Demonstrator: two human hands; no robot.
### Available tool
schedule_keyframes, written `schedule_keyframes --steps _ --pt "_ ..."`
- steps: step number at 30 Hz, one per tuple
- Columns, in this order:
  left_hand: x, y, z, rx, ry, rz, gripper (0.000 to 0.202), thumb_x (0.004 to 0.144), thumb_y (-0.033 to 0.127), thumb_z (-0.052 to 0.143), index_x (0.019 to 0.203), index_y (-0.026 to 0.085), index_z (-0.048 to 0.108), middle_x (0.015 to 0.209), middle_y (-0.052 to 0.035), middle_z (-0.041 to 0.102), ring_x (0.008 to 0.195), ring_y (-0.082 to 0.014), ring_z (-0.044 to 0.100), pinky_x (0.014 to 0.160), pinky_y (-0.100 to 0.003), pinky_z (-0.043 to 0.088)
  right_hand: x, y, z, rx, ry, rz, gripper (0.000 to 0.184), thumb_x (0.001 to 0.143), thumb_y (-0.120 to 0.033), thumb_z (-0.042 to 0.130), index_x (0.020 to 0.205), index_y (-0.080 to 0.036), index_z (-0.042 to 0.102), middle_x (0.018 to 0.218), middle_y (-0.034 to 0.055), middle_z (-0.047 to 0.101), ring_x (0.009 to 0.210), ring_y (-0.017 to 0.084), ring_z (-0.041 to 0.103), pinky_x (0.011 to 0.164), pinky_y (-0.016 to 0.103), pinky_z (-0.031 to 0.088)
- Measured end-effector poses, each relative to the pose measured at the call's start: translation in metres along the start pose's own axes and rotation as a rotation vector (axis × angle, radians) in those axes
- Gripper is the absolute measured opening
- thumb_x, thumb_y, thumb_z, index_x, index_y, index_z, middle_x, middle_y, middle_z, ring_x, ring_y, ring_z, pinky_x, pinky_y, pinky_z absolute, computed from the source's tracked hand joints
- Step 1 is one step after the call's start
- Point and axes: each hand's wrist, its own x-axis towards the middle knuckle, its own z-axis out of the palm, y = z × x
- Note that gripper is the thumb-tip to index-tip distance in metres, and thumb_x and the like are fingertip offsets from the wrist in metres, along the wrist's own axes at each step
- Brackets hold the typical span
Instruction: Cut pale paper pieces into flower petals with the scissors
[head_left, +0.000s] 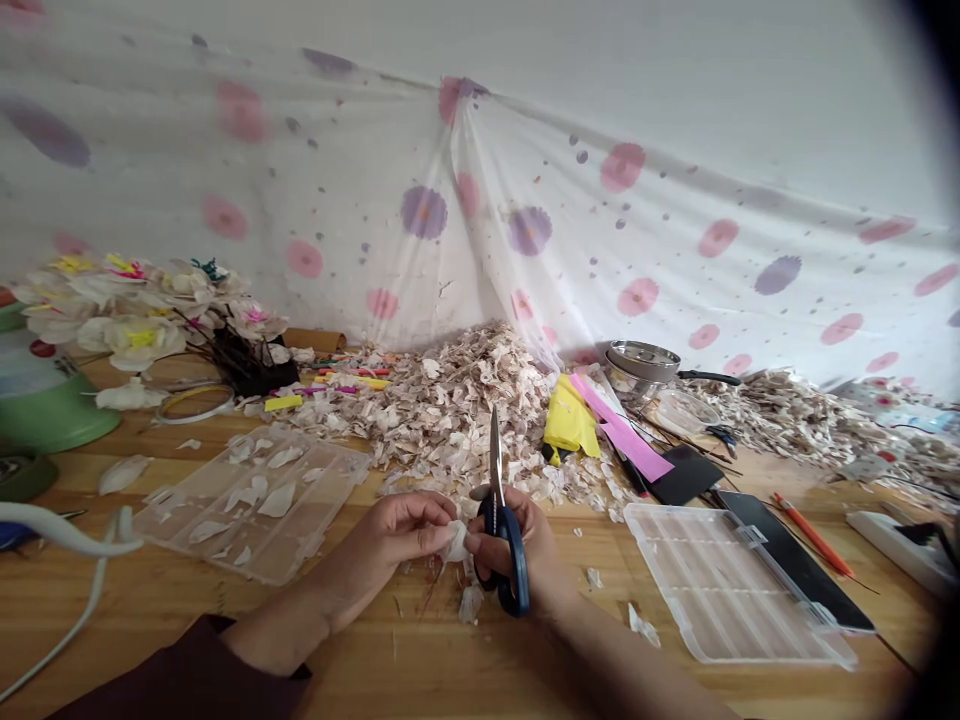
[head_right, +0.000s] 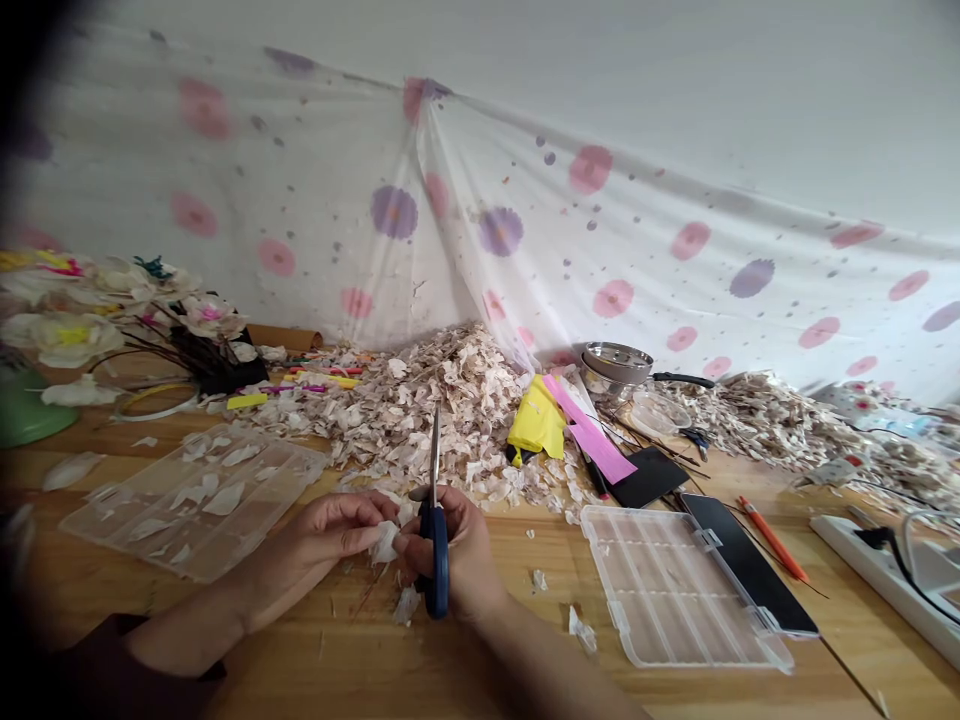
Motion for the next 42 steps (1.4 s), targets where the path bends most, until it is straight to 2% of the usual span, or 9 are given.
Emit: schedule_keyframes --steps 9,14,20,25,30,35,42 --pt "0.0006 0.0016 0.001 -0.006 -0.018 -0.03 0.023 0.064 0.04 0.077 0.062 0.018 0.069 0.088 -0.0043 0.062 0.089 -0.0219 0.054 0.082 -0.033 0.036 0.0003 -0.0039 -0.0008 -0.021 0.054 -0.023 0.051 0.059 -0.033 0.086 0.096 -0.018 0.054 0.055 -0.0077 0.062 0.036 0.005 0.047 0.035 0.016 0.044" --pt "-0.001 0.001 0.002 -0.007 -0.037 -0.091 0.025 0.065 0.041 0.077 0.07 0.018 0.067 0.073 -0.0011 0.063 0.076 -0.0175 0.053 0.075 -0.031 0.036 0.0017 -0.0047 0.0 -0.072 0.038 0.016 0.05 0.059 -0.037 0.086 0.091 -0.018 0.051 0.05 -0.0085 0.06 0.034 0.005 0.046 0.034 0.015 0.042" --pt "-0.0008 -0.0042 0.0007 0.014 0.009 -0.106 0.027 0.064 0.04 0.078 0.074 0.018 0.065 0.072 -0.0007 0.065 0.074 -0.0171 0.054 0.074 -0.032 0.037 0.0022 -0.004 -0.0004 -0.075 0.03 0.034 0.051 0.06 -0.04 0.085 0.09 -0.019 0.051 0.046 -0.0092 0.058 0.033 0.005 0.046 0.033 0.015 0.04" --pt "0.0001 -0.0017 0.0018 -0.017 0.044 -0.104 0.028 0.059 0.039 0.081 0.071 0.017 0.066 0.072 -0.0013 0.066 0.074 -0.0181 0.056 0.075 -0.032 0.038 0.0025 -0.0038 0.0 -0.041 0.061 0.022 0.05 0.054 -0.034 0.088 0.085 -0.019 0.051 0.053 -0.0069 0.063 0.034 0.005 0.049 0.034 0.015 0.04" --pt "-0.0004 0.0034 0.0044 -0.057 0.079 -0.091 0.024 0.059 0.035 0.08 0.068 0.017 0.065 0.067 0.001 0.062 0.069 -0.0156 0.052 0.072 -0.03 0.038 0.0037 -0.0041 0.0006 -0.05 0.087 0.032 0.054 0.051 -0.032 0.089 0.09 -0.019 0.054 0.061 -0.005 0.068 0.035 0.006 0.051 0.034 0.016 0.041" --pt "-0.0023 0.0041 0.0043 -0.024 0.056 -0.1 0.026 0.06 0.037 0.078 0.072 0.018 0.065 0.072 -0.0005 0.064 0.075 -0.0178 0.054 0.076 -0.032 0.038 -0.0001 -0.0026 0.0014 -0.055 0.101 -0.008 0.049 0.056 -0.029 0.086 0.093 -0.02 0.055 0.061 -0.0063 0.066 0.038 0.005 0.049 0.036 0.015 0.04" --pt "-0.0028 -0.0006 0.0022 0.151 0.057 -0.078 0.025 0.065 0.039 0.076 0.076 0.018 0.067 0.084 -0.0031 0.066 0.085 -0.0223 0.058 0.079 -0.034 0.04 -0.004 -0.002 0.0033 -0.058 0.103 -0.017 0.047 0.057 -0.026 0.086 0.094 -0.02 0.057 0.063 -0.0063 0.065 0.042 0.006 0.049 0.039 0.016 0.04"
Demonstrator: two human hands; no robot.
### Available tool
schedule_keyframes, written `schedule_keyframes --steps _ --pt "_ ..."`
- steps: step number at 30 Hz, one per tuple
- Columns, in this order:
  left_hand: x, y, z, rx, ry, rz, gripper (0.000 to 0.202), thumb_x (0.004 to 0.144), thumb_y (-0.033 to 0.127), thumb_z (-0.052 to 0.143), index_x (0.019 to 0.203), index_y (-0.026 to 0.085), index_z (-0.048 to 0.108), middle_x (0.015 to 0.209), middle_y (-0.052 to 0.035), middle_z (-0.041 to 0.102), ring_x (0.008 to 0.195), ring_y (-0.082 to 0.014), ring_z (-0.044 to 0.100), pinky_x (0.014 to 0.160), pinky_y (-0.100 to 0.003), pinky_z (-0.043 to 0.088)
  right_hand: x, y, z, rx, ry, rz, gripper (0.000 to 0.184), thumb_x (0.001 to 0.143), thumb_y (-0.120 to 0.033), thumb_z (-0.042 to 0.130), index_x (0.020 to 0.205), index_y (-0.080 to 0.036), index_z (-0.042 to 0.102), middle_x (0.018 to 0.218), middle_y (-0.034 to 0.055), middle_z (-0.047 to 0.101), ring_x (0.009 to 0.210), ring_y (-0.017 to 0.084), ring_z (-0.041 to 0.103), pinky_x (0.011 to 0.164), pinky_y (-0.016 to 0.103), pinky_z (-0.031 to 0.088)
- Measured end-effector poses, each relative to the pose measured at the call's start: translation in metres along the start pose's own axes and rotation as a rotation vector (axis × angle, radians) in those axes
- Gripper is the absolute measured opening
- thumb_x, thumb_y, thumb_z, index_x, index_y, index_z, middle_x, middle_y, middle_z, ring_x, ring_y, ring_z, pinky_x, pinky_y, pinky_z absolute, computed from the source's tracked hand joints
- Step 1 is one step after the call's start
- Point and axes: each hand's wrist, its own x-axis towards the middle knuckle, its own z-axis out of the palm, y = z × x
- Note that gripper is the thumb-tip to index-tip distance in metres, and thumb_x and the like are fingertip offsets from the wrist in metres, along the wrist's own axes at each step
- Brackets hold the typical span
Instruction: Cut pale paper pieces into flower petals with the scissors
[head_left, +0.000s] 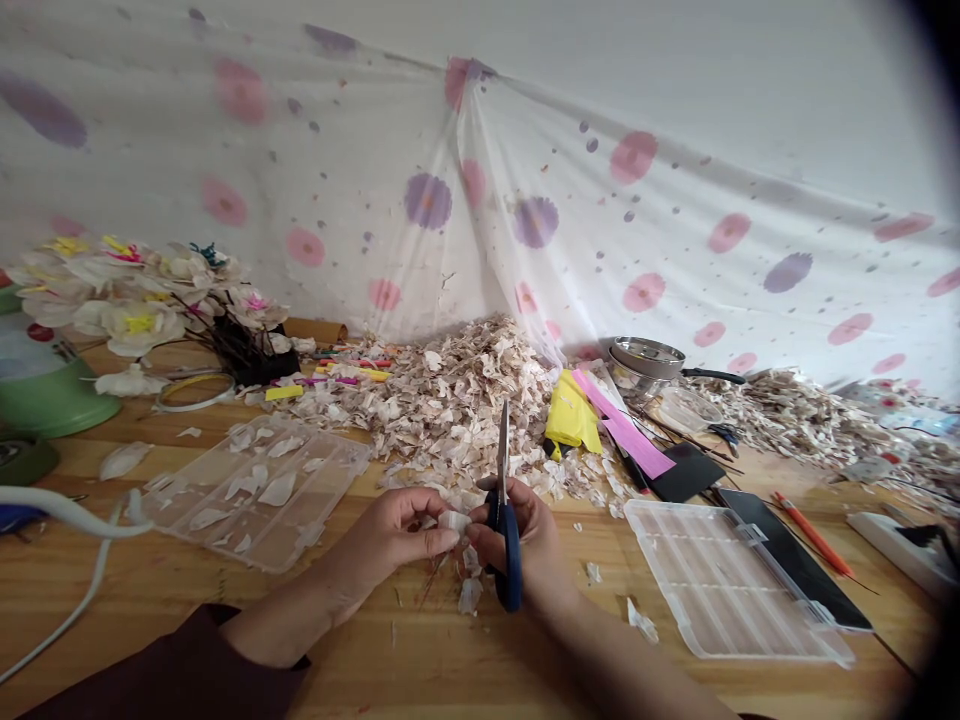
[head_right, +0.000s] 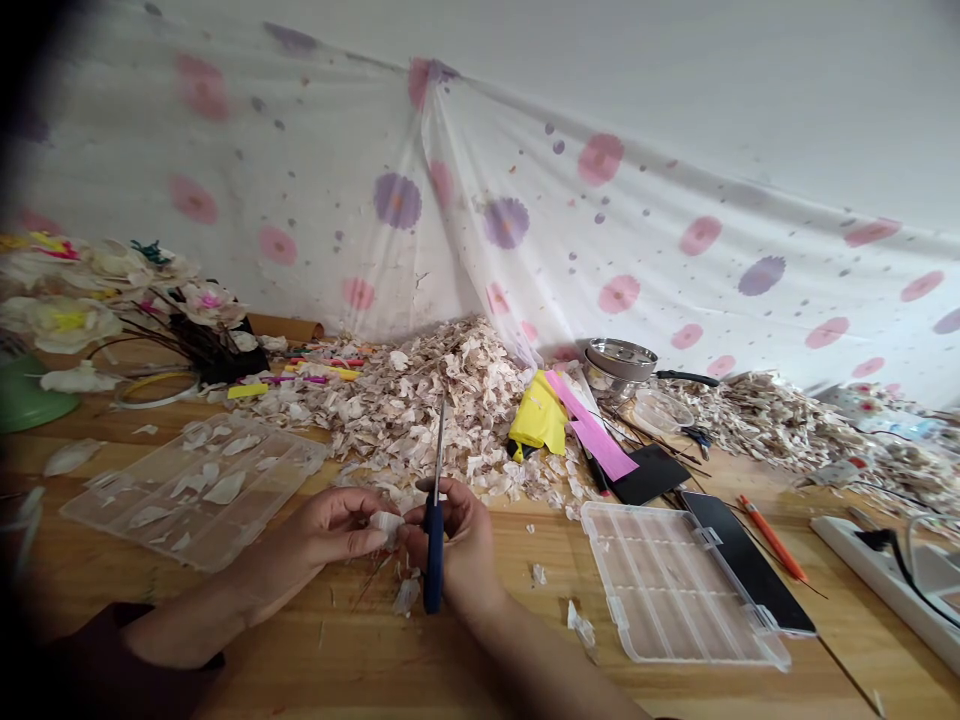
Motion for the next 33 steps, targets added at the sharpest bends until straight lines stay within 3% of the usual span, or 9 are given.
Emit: schedule_keyframes --steps 5,9,16,26,30,33 --pt "0.0008 0.0008 0.0 0.054 0.056 0.029 0.023 0.067 0.037 0.073 0.078 0.018 0.066 0.093 -0.0059 0.068 0.091 -0.025 0.059 0.082 -0.036 0.041 -0.0006 0.0015 -0.0008 -0.052 0.002 -0.009 0.049 0.055 -0.023 0.087 0.095 -0.021 0.059 0.064 -0.0064 0.064 0.044 0.006 0.048 0.039 0.016 0.039" --pt "0.0016 0.0017 0.0004 0.061 0.064 0.055 0.02 0.067 0.034 0.072 0.077 0.018 0.065 0.089 -0.0058 0.068 0.091 -0.0253 0.06 0.082 -0.036 0.041 -0.0017 0.0016 0.0003 -0.069 -0.007 -0.008 0.045 0.055 -0.023 0.086 0.092 -0.021 0.059 0.066 -0.0056 0.064 0.044 0.006 0.05 0.04 0.017 0.041" --pt "0.0016 -0.0006 -0.0005 -0.094 0.087 0.04 0.026 0.063 0.032 0.077 0.081 0.019 0.065 0.08 -0.0013 0.064 0.079 -0.0196 0.058 0.074 -0.032 0.041 -0.0013 0.0038 0.0016 -0.081 0.002 -0.022 0.045 0.054 -0.022 0.086 0.092 -0.021 0.062 0.066 -0.0045 0.065 0.05 0.008 0.054 0.043 0.017 0.044" --pt "0.0079 -0.0047 -0.0049 -0.338 0.111 0.037 0.025 0.062 0.028 0.079 0.08 0.018 0.065 0.069 0.0008 0.065 0.07 -0.0161 0.056 0.076 -0.032 0.041 0.0012 -0.0004 0.0 -0.086 0.023 -0.028 0.05 0.058 -0.033 0.087 0.095 -0.02 0.055 0.063 -0.0023 0.07 0.041 0.008 0.049 0.037 0.018 0.039" --pt "0.0052 -0.003 -0.0043 -0.168 0.17 0.069 0.023 0.063 0.03 0.078 0.079 0.019 0.066 0.075 0.0006 0.065 0.074 -0.0169 0.057 0.074 -0.031 0.042 0.0002 0.0015 -0.0011 -0.063 0.019 -0.037 0.051 0.056 -0.03 0.088 0.095 -0.021 0.056 0.069 -0.0005 0.072 0.044 0.008 0.052 0.04 0.018 0.04" --pt "0.001 0.0021 -0.0016 0.011 0.13 0.09 0.022 0.065 0.032 0.076 0.081 0.019 0.067 0.081 -0.0022 0.068 0.081 -0.0208 0.06 0.074 -0.032 0.043 -0.001 0.0028 -0.0018 -0.059 0.043 -0.073 0.053 0.055 -0.026 0.089 0.097 -0.022 0.056 0.072 -0.0004 0.074 0.048 0.01 0.056 0.043 0.02 0.043"
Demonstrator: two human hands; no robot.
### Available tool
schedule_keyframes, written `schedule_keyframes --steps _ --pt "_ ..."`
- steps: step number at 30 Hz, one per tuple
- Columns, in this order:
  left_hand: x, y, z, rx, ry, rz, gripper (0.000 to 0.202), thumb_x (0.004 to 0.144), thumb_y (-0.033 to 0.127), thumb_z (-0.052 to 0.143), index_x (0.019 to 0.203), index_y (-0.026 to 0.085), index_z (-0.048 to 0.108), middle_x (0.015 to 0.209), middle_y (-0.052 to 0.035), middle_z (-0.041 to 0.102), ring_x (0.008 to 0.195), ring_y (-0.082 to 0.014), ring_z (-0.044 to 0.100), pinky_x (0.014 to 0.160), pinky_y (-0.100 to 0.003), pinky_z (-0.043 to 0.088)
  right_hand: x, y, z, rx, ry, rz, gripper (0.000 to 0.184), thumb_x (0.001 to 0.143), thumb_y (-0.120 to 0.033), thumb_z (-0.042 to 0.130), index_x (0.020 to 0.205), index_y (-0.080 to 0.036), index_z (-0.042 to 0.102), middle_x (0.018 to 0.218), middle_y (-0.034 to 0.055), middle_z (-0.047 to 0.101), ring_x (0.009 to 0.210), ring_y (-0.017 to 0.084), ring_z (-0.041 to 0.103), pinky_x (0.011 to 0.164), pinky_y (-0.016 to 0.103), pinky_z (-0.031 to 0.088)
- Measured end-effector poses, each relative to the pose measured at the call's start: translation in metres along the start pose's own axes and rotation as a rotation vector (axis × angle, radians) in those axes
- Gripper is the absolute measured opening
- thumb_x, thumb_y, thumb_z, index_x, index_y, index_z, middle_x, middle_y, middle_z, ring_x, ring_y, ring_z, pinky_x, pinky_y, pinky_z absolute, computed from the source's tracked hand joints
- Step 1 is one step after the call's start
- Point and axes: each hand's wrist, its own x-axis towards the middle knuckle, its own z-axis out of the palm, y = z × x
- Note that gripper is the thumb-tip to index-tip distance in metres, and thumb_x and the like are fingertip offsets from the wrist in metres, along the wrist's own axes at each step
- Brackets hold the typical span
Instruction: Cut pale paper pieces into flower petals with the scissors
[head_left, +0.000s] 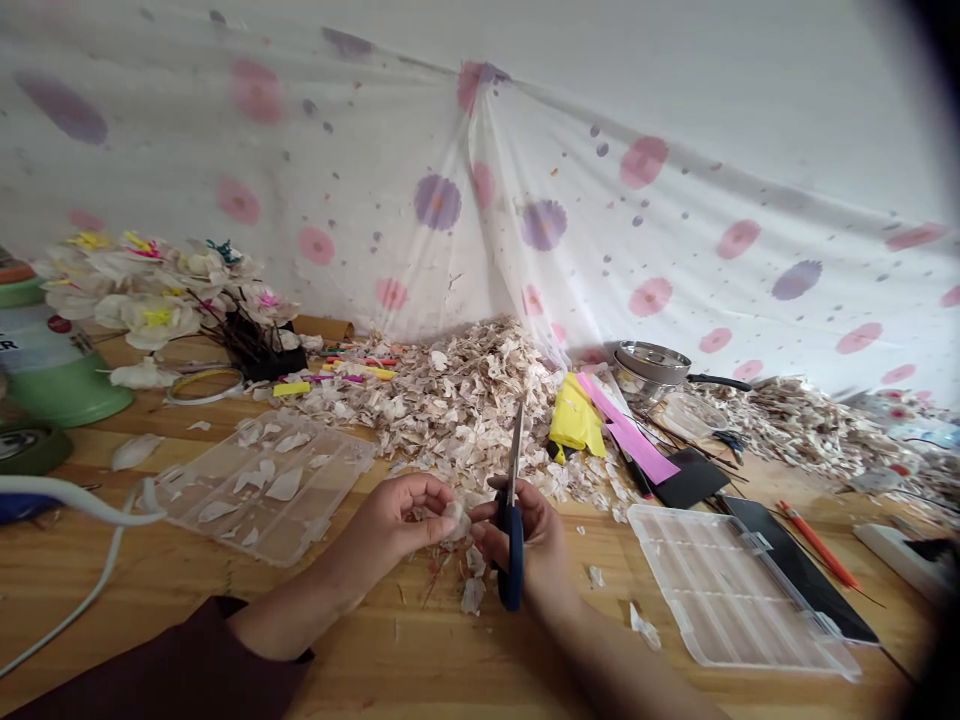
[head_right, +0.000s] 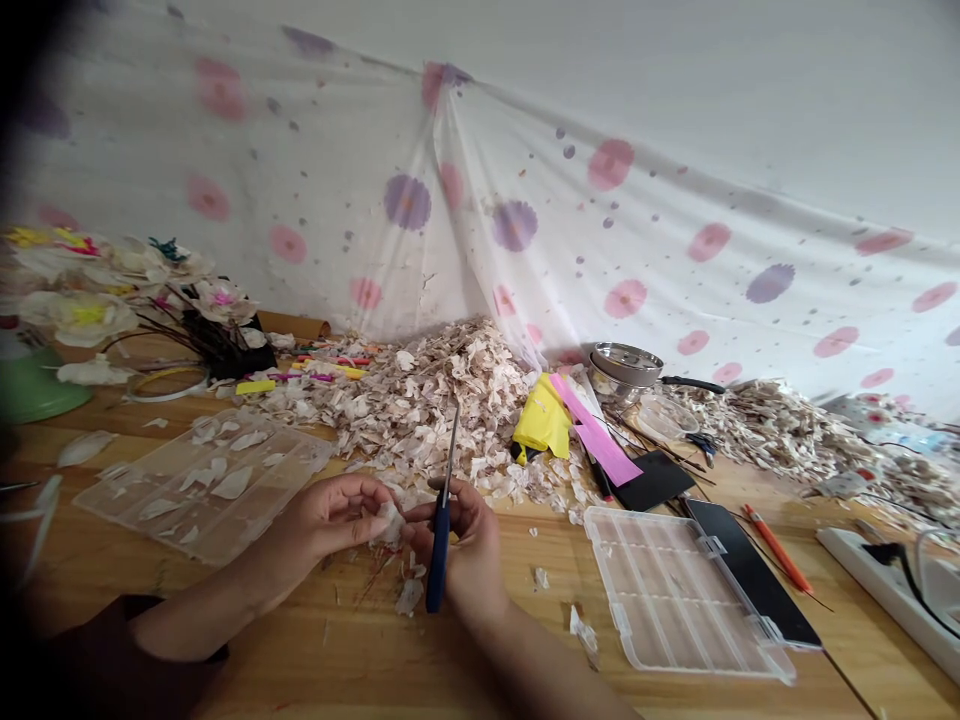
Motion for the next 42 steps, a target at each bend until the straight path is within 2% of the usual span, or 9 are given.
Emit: schedule_keyframes --steps 5,9,14,20,25,29,33,37,42 --pt "-0.003 0.001 0.002 0.228 -0.084 0.1 0.017 0.068 0.029 0.071 0.081 0.02 0.069 0.086 -0.0043 0.07 0.085 -0.0236 0.062 0.079 -0.034 0.044 -0.001 -0.001 0.0 -0.037 -0.007 0.0 0.054 0.053 -0.024 0.089 0.098 -0.022 0.057 0.073 0.0 0.073 0.049 0.011 0.056 0.041 0.02 0.042" --pt "-0.003 -0.001 0.002 0.298 -0.102 0.117 0.019 0.07 0.027 0.067 0.087 0.019 0.068 0.09 -0.0058 0.07 0.09 -0.0247 0.061 0.083 -0.036 0.045 -0.001 -0.002 0.001 -0.055 -0.026 0.001 0.052 0.055 -0.022 0.088 0.098 -0.022 0.059 0.068 -0.0025 0.07 0.049 0.01 0.054 0.044 0.019 0.042" --pt "-0.003 0.0 0.002 0.241 -0.082 0.116 0.025 0.068 0.024 0.067 0.092 0.019 0.064 0.094 -0.0069 0.069 0.092 -0.0244 0.061 0.085 -0.037 0.046 -0.003 -0.002 0.003 -0.054 -0.045 -0.01 0.051 0.056 -0.021 0.087 0.098 -0.022 0.059 0.065 -0.0045 0.067 0.052 0.01 0.054 0.048 0.019 0.044" --pt "-0.001 -0.002 0.0 0.127 -0.071 0.044 0.035 0.069 0.029 0.068 0.101 0.019 0.061 0.095 -0.0075 0.067 0.094 -0.0249 0.061 0.079 -0.036 0.048 -0.005 0.001 0.002 -0.055 -0.06 -0.02 0.045 0.061 -0.024 0.084 0.099 -0.022 0.059 0.065 -0.0049 0.066 0.049 0.009 0.053 0.046 0.02 0.042" --pt "-0.003 -0.003 -0.001 0.177 -0.109 0.103 0.044 0.067 0.026 0.07 0.11 0.02 0.059 0.1 -0.0079 0.066 0.094 -0.0244 0.061 0.081 -0.037 0.048 -0.005 -0.001 0.002 -0.038 -0.042 -0.015 0.051 0.056 -0.022 0.088 0.097 -0.022 0.057 0.071 -0.0018 0.071 0.058 0.012 0.06 0.053 0.022 0.047" --pt "-0.003 -0.003 0.0 0.181 -0.142 0.114 0.046 0.068 0.025 0.069 0.113 0.02 0.057 0.111 -0.0098 0.065 0.094 -0.024 0.062 0.082 -0.038 0.048 -0.004 -0.001 0.001 -0.056 -0.046 -0.036 0.051 0.058 -0.024 0.087 0.099 -0.022 0.057 0.07 -0.0017 0.071 0.054 0.012 0.058 0.049 0.022 0.047" --pt "-0.003 -0.003 -0.001 0.164 -0.136 0.09 0.051 0.068 0.027 0.069 0.117 0.018 0.055 0.108 -0.0102 0.064 0.097 -0.0252 0.061 0.083 -0.039 0.048 -0.005 0.001 0.002 -0.071 -0.046 -0.061 0.045 0.063 -0.026 0.082 0.1 -0.021 0.057 0.067 -0.003 0.069 0.05 0.01 0.054 0.047 0.021 0.047" --pt "-0.001 -0.001 -0.003 0.1 -0.132 0.067 0.052 0.07 0.028 0.07 0.119 0.018 0.055 0.102 -0.0087 0.065 0.097 -0.0246 0.061 0.085 -0.038 0.047 -0.005 -0.002 0.003 -0.07 -0.046 -0.035 0.047 0.061 -0.029 0.083 0.099 -0.022 0.056 0.064 -0.0046 0.065 0.049 0.01 0.051 0.045 0.021 0.043" --pt "0.002 0.005 -0.011 -0.044 -0.045 0.053 0.052 0.07 0.028 0.074 0.118 0.022 0.057 0.103 -0.0066 0.065 0.1 -0.0235 0.059 0.084 -0.034 0.047 -0.003 -0.014 0.0 -0.28 -0.15 -0.062 0.035 0.065 -0.038 0.08 0.085 -0.019 0.06 0.061 -0.0043 0.055 0.052 0.011 0.046 0.048 0.022 0.038"
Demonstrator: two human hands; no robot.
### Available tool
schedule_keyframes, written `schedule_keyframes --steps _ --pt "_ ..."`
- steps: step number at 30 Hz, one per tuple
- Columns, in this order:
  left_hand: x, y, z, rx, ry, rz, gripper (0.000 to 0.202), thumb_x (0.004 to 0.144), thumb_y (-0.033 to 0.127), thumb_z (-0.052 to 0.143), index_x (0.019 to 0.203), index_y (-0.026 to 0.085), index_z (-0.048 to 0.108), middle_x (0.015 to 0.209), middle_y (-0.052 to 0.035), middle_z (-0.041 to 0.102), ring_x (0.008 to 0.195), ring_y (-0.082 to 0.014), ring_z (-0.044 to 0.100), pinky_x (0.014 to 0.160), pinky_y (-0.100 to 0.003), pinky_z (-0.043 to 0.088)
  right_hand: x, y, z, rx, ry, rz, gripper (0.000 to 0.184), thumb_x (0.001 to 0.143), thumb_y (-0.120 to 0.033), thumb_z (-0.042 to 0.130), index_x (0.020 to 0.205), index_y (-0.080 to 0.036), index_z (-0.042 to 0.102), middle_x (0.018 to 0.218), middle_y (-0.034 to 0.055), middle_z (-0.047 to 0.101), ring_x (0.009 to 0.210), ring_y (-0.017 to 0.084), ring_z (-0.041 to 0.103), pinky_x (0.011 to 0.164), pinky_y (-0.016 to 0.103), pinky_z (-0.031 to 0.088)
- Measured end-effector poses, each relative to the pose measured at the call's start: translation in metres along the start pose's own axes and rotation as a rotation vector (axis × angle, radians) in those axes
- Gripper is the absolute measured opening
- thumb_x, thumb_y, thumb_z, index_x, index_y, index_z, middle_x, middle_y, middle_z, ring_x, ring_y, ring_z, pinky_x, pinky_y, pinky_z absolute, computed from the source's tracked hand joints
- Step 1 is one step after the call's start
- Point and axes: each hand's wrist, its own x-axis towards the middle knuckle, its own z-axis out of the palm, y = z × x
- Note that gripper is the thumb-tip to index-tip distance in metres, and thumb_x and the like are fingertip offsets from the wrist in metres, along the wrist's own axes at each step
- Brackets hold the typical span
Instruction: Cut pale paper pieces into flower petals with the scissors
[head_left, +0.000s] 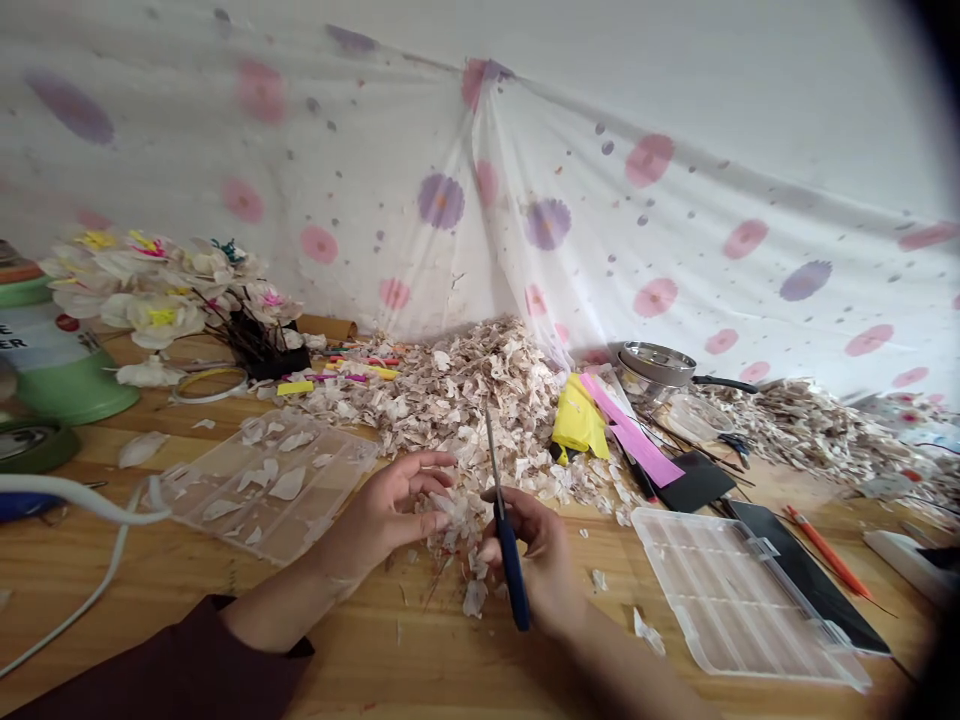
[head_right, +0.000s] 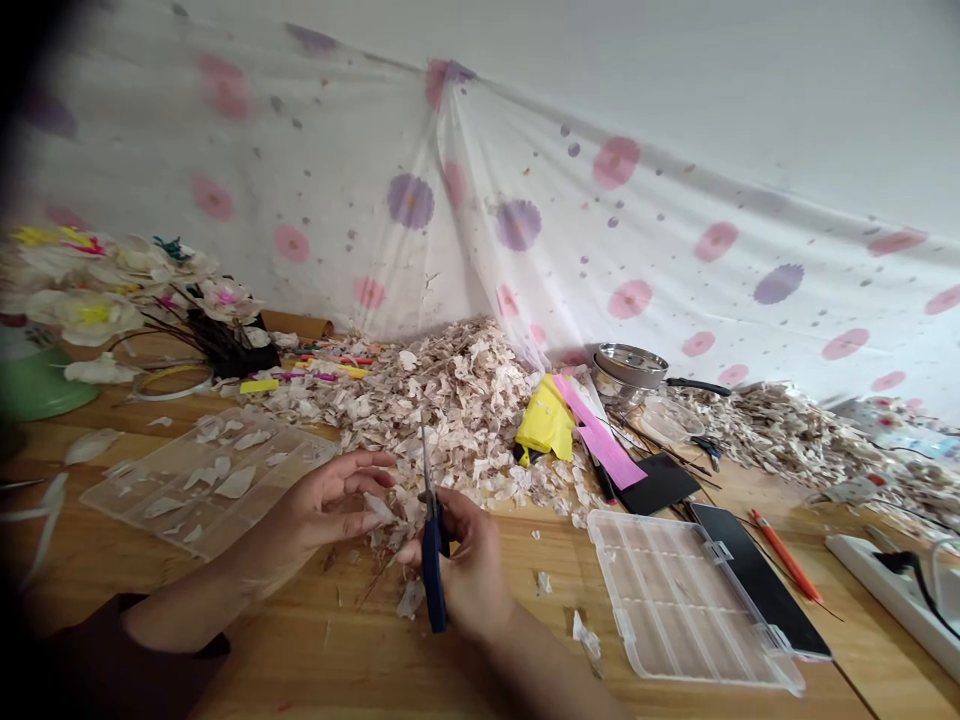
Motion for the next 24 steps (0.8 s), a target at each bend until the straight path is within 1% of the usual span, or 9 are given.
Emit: schedule_keyframes --steps 2,4,5,7,12,15,17,20,24 --pt "0.001 0.003 -0.005 -0.086 0.047 -0.005 0.053 0.069 0.027 0.075 0.119 0.023 0.057 0.104 -0.006 0.065 0.1 -0.0226 0.058 0.083 -0.033 0.047 -0.001 -0.005 -0.004 -0.203 -0.048 -0.043 0.03 0.068 -0.04 0.078 0.076 -0.019 0.058 0.062 -0.0027 0.052 0.056 0.012 0.045 0.051 0.023 0.037" --pt "0.003 0.006 -0.011 -0.139 0.078 0.0 0.057 0.069 0.026 0.076 0.122 0.023 0.057 0.102 -0.0052 0.065 0.102 -0.0223 0.058 0.084 -0.032 0.046 -0.003 -0.009 -0.008 -0.458 -0.067 -0.143 0.029 0.068 -0.039 0.078 0.069 -0.019 0.057 0.066 -0.0004 0.051 0.061 0.014 0.046 0.054 0.025 0.037" --pt "0.003 0.008 -0.014 -0.152 0.083 0.003 0.058 0.068 0.026 0.076 0.123 0.024 0.056 0.101 -0.0048 0.065 0.103 -0.0224 0.057 0.085 -0.032 0.045 -0.004 -0.011 -0.01 -0.569 -0.082 -0.201 0.029 0.068 -0.038 0.078 0.068 -0.019 0.057 0.069 0.0008 0.052 0.065 0.015 0.047 0.056 0.025 0.037" --pt "0.004 0.011 -0.019 -0.168 0.082 0.012 0.062 0.068 0.025 0.077 0.126 0.024 0.054 0.099 -0.0044 0.064 0.107 -0.0233 0.056 0.086 -0.033 0.044 -0.006 -0.014 -0.014 -0.689 -0.115 -0.264 0.027 0.069 -0.038 0.077 0.069 -0.019 0.058 0.072 0.0024 0.053 0.071 0.018 0.048 0.06 0.026 0.039" --pt "0.005 0.015 -0.024 -0.192 0.071 0.028 0.065 0.068 0.024 0.077 0.128 0.025 0.053 0.101 -0.0049 0.063 0.116 -0.0258 0.052 0.087 -0.033 0.043 -0.007 -0.023 -0.02 -0.754 -0.173 -0.197 0.024 0.072 -0.04 0.072 0.079 -0.02 0.062 0.082 0.0049 0.055 0.073 0.018 0.051 0.06 0.025 0.041" --pt "0.004 0.015 -0.025 -0.208 0.07 0.032 0.064 0.068 0.023 0.077 0.128 0.026 0.053 0.096 -0.0042 0.063 0.12 -0.0273 0.05 0.088 -0.034 0.043 -0.004 -0.03 -0.021 -0.855 -0.22 -0.166 0.022 0.07 -0.038 0.072 0.081 -0.021 0.061 0.074 0.0015 0.054 0.07 0.019 0.05 0.062 0.027 0.04" --pt "0.003 0.014 -0.026 -0.216 0.074 0.043 0.063 0.069 0.023 0.077 0.127 0.027 0.054 0.091 -0.0035 0.063 0.123 -0.028 0.048 0.089 -0.035 0.043 -0.002 -0.032 -0.021 -0.905 -0.251 -0.17 0.02 0.071 -0.035 0.072 0.081 -0.022 0.061 0.065 -0.002 0.053 0.068 0.018 0.05 0.073 0.031 0.041" --pt "0.003 0.015 -0.027 -0.229 0.069 0.069 0.063 0.069 0.023 0.077 0.127 0.027 0.054 0.087 -0.0028 0.062 0.125 -0.0284 0.046 0.09 -0.035 0.042 0.001 -0.033 -0.022 -0.905 -0.293 -0.201 0.023 0.072 -0.035 0.072 0.088 -0.022 0.062 0.061 -0.0054 0.054 0.063 0.016 0.051 0.093 0.038 0.036" --pt "0.003 0.016 -0.028 -0.223 0.031 0.104 0.065 0.069 0.023 0.077 0.129 0.026 0.053 0.084 -0.0024 0.062 0.125 -0.029 0.047 0.095 -0.038 0.04 0.003 -0.03 -0.024 -0.89 -0.314 -0.241 0.038 0.072 -0.04 0.072 0.105 -0.021 0.065 0.065 -0.0045 0.059 0.062 0.016 0.054 0.097 0.041 0.032"
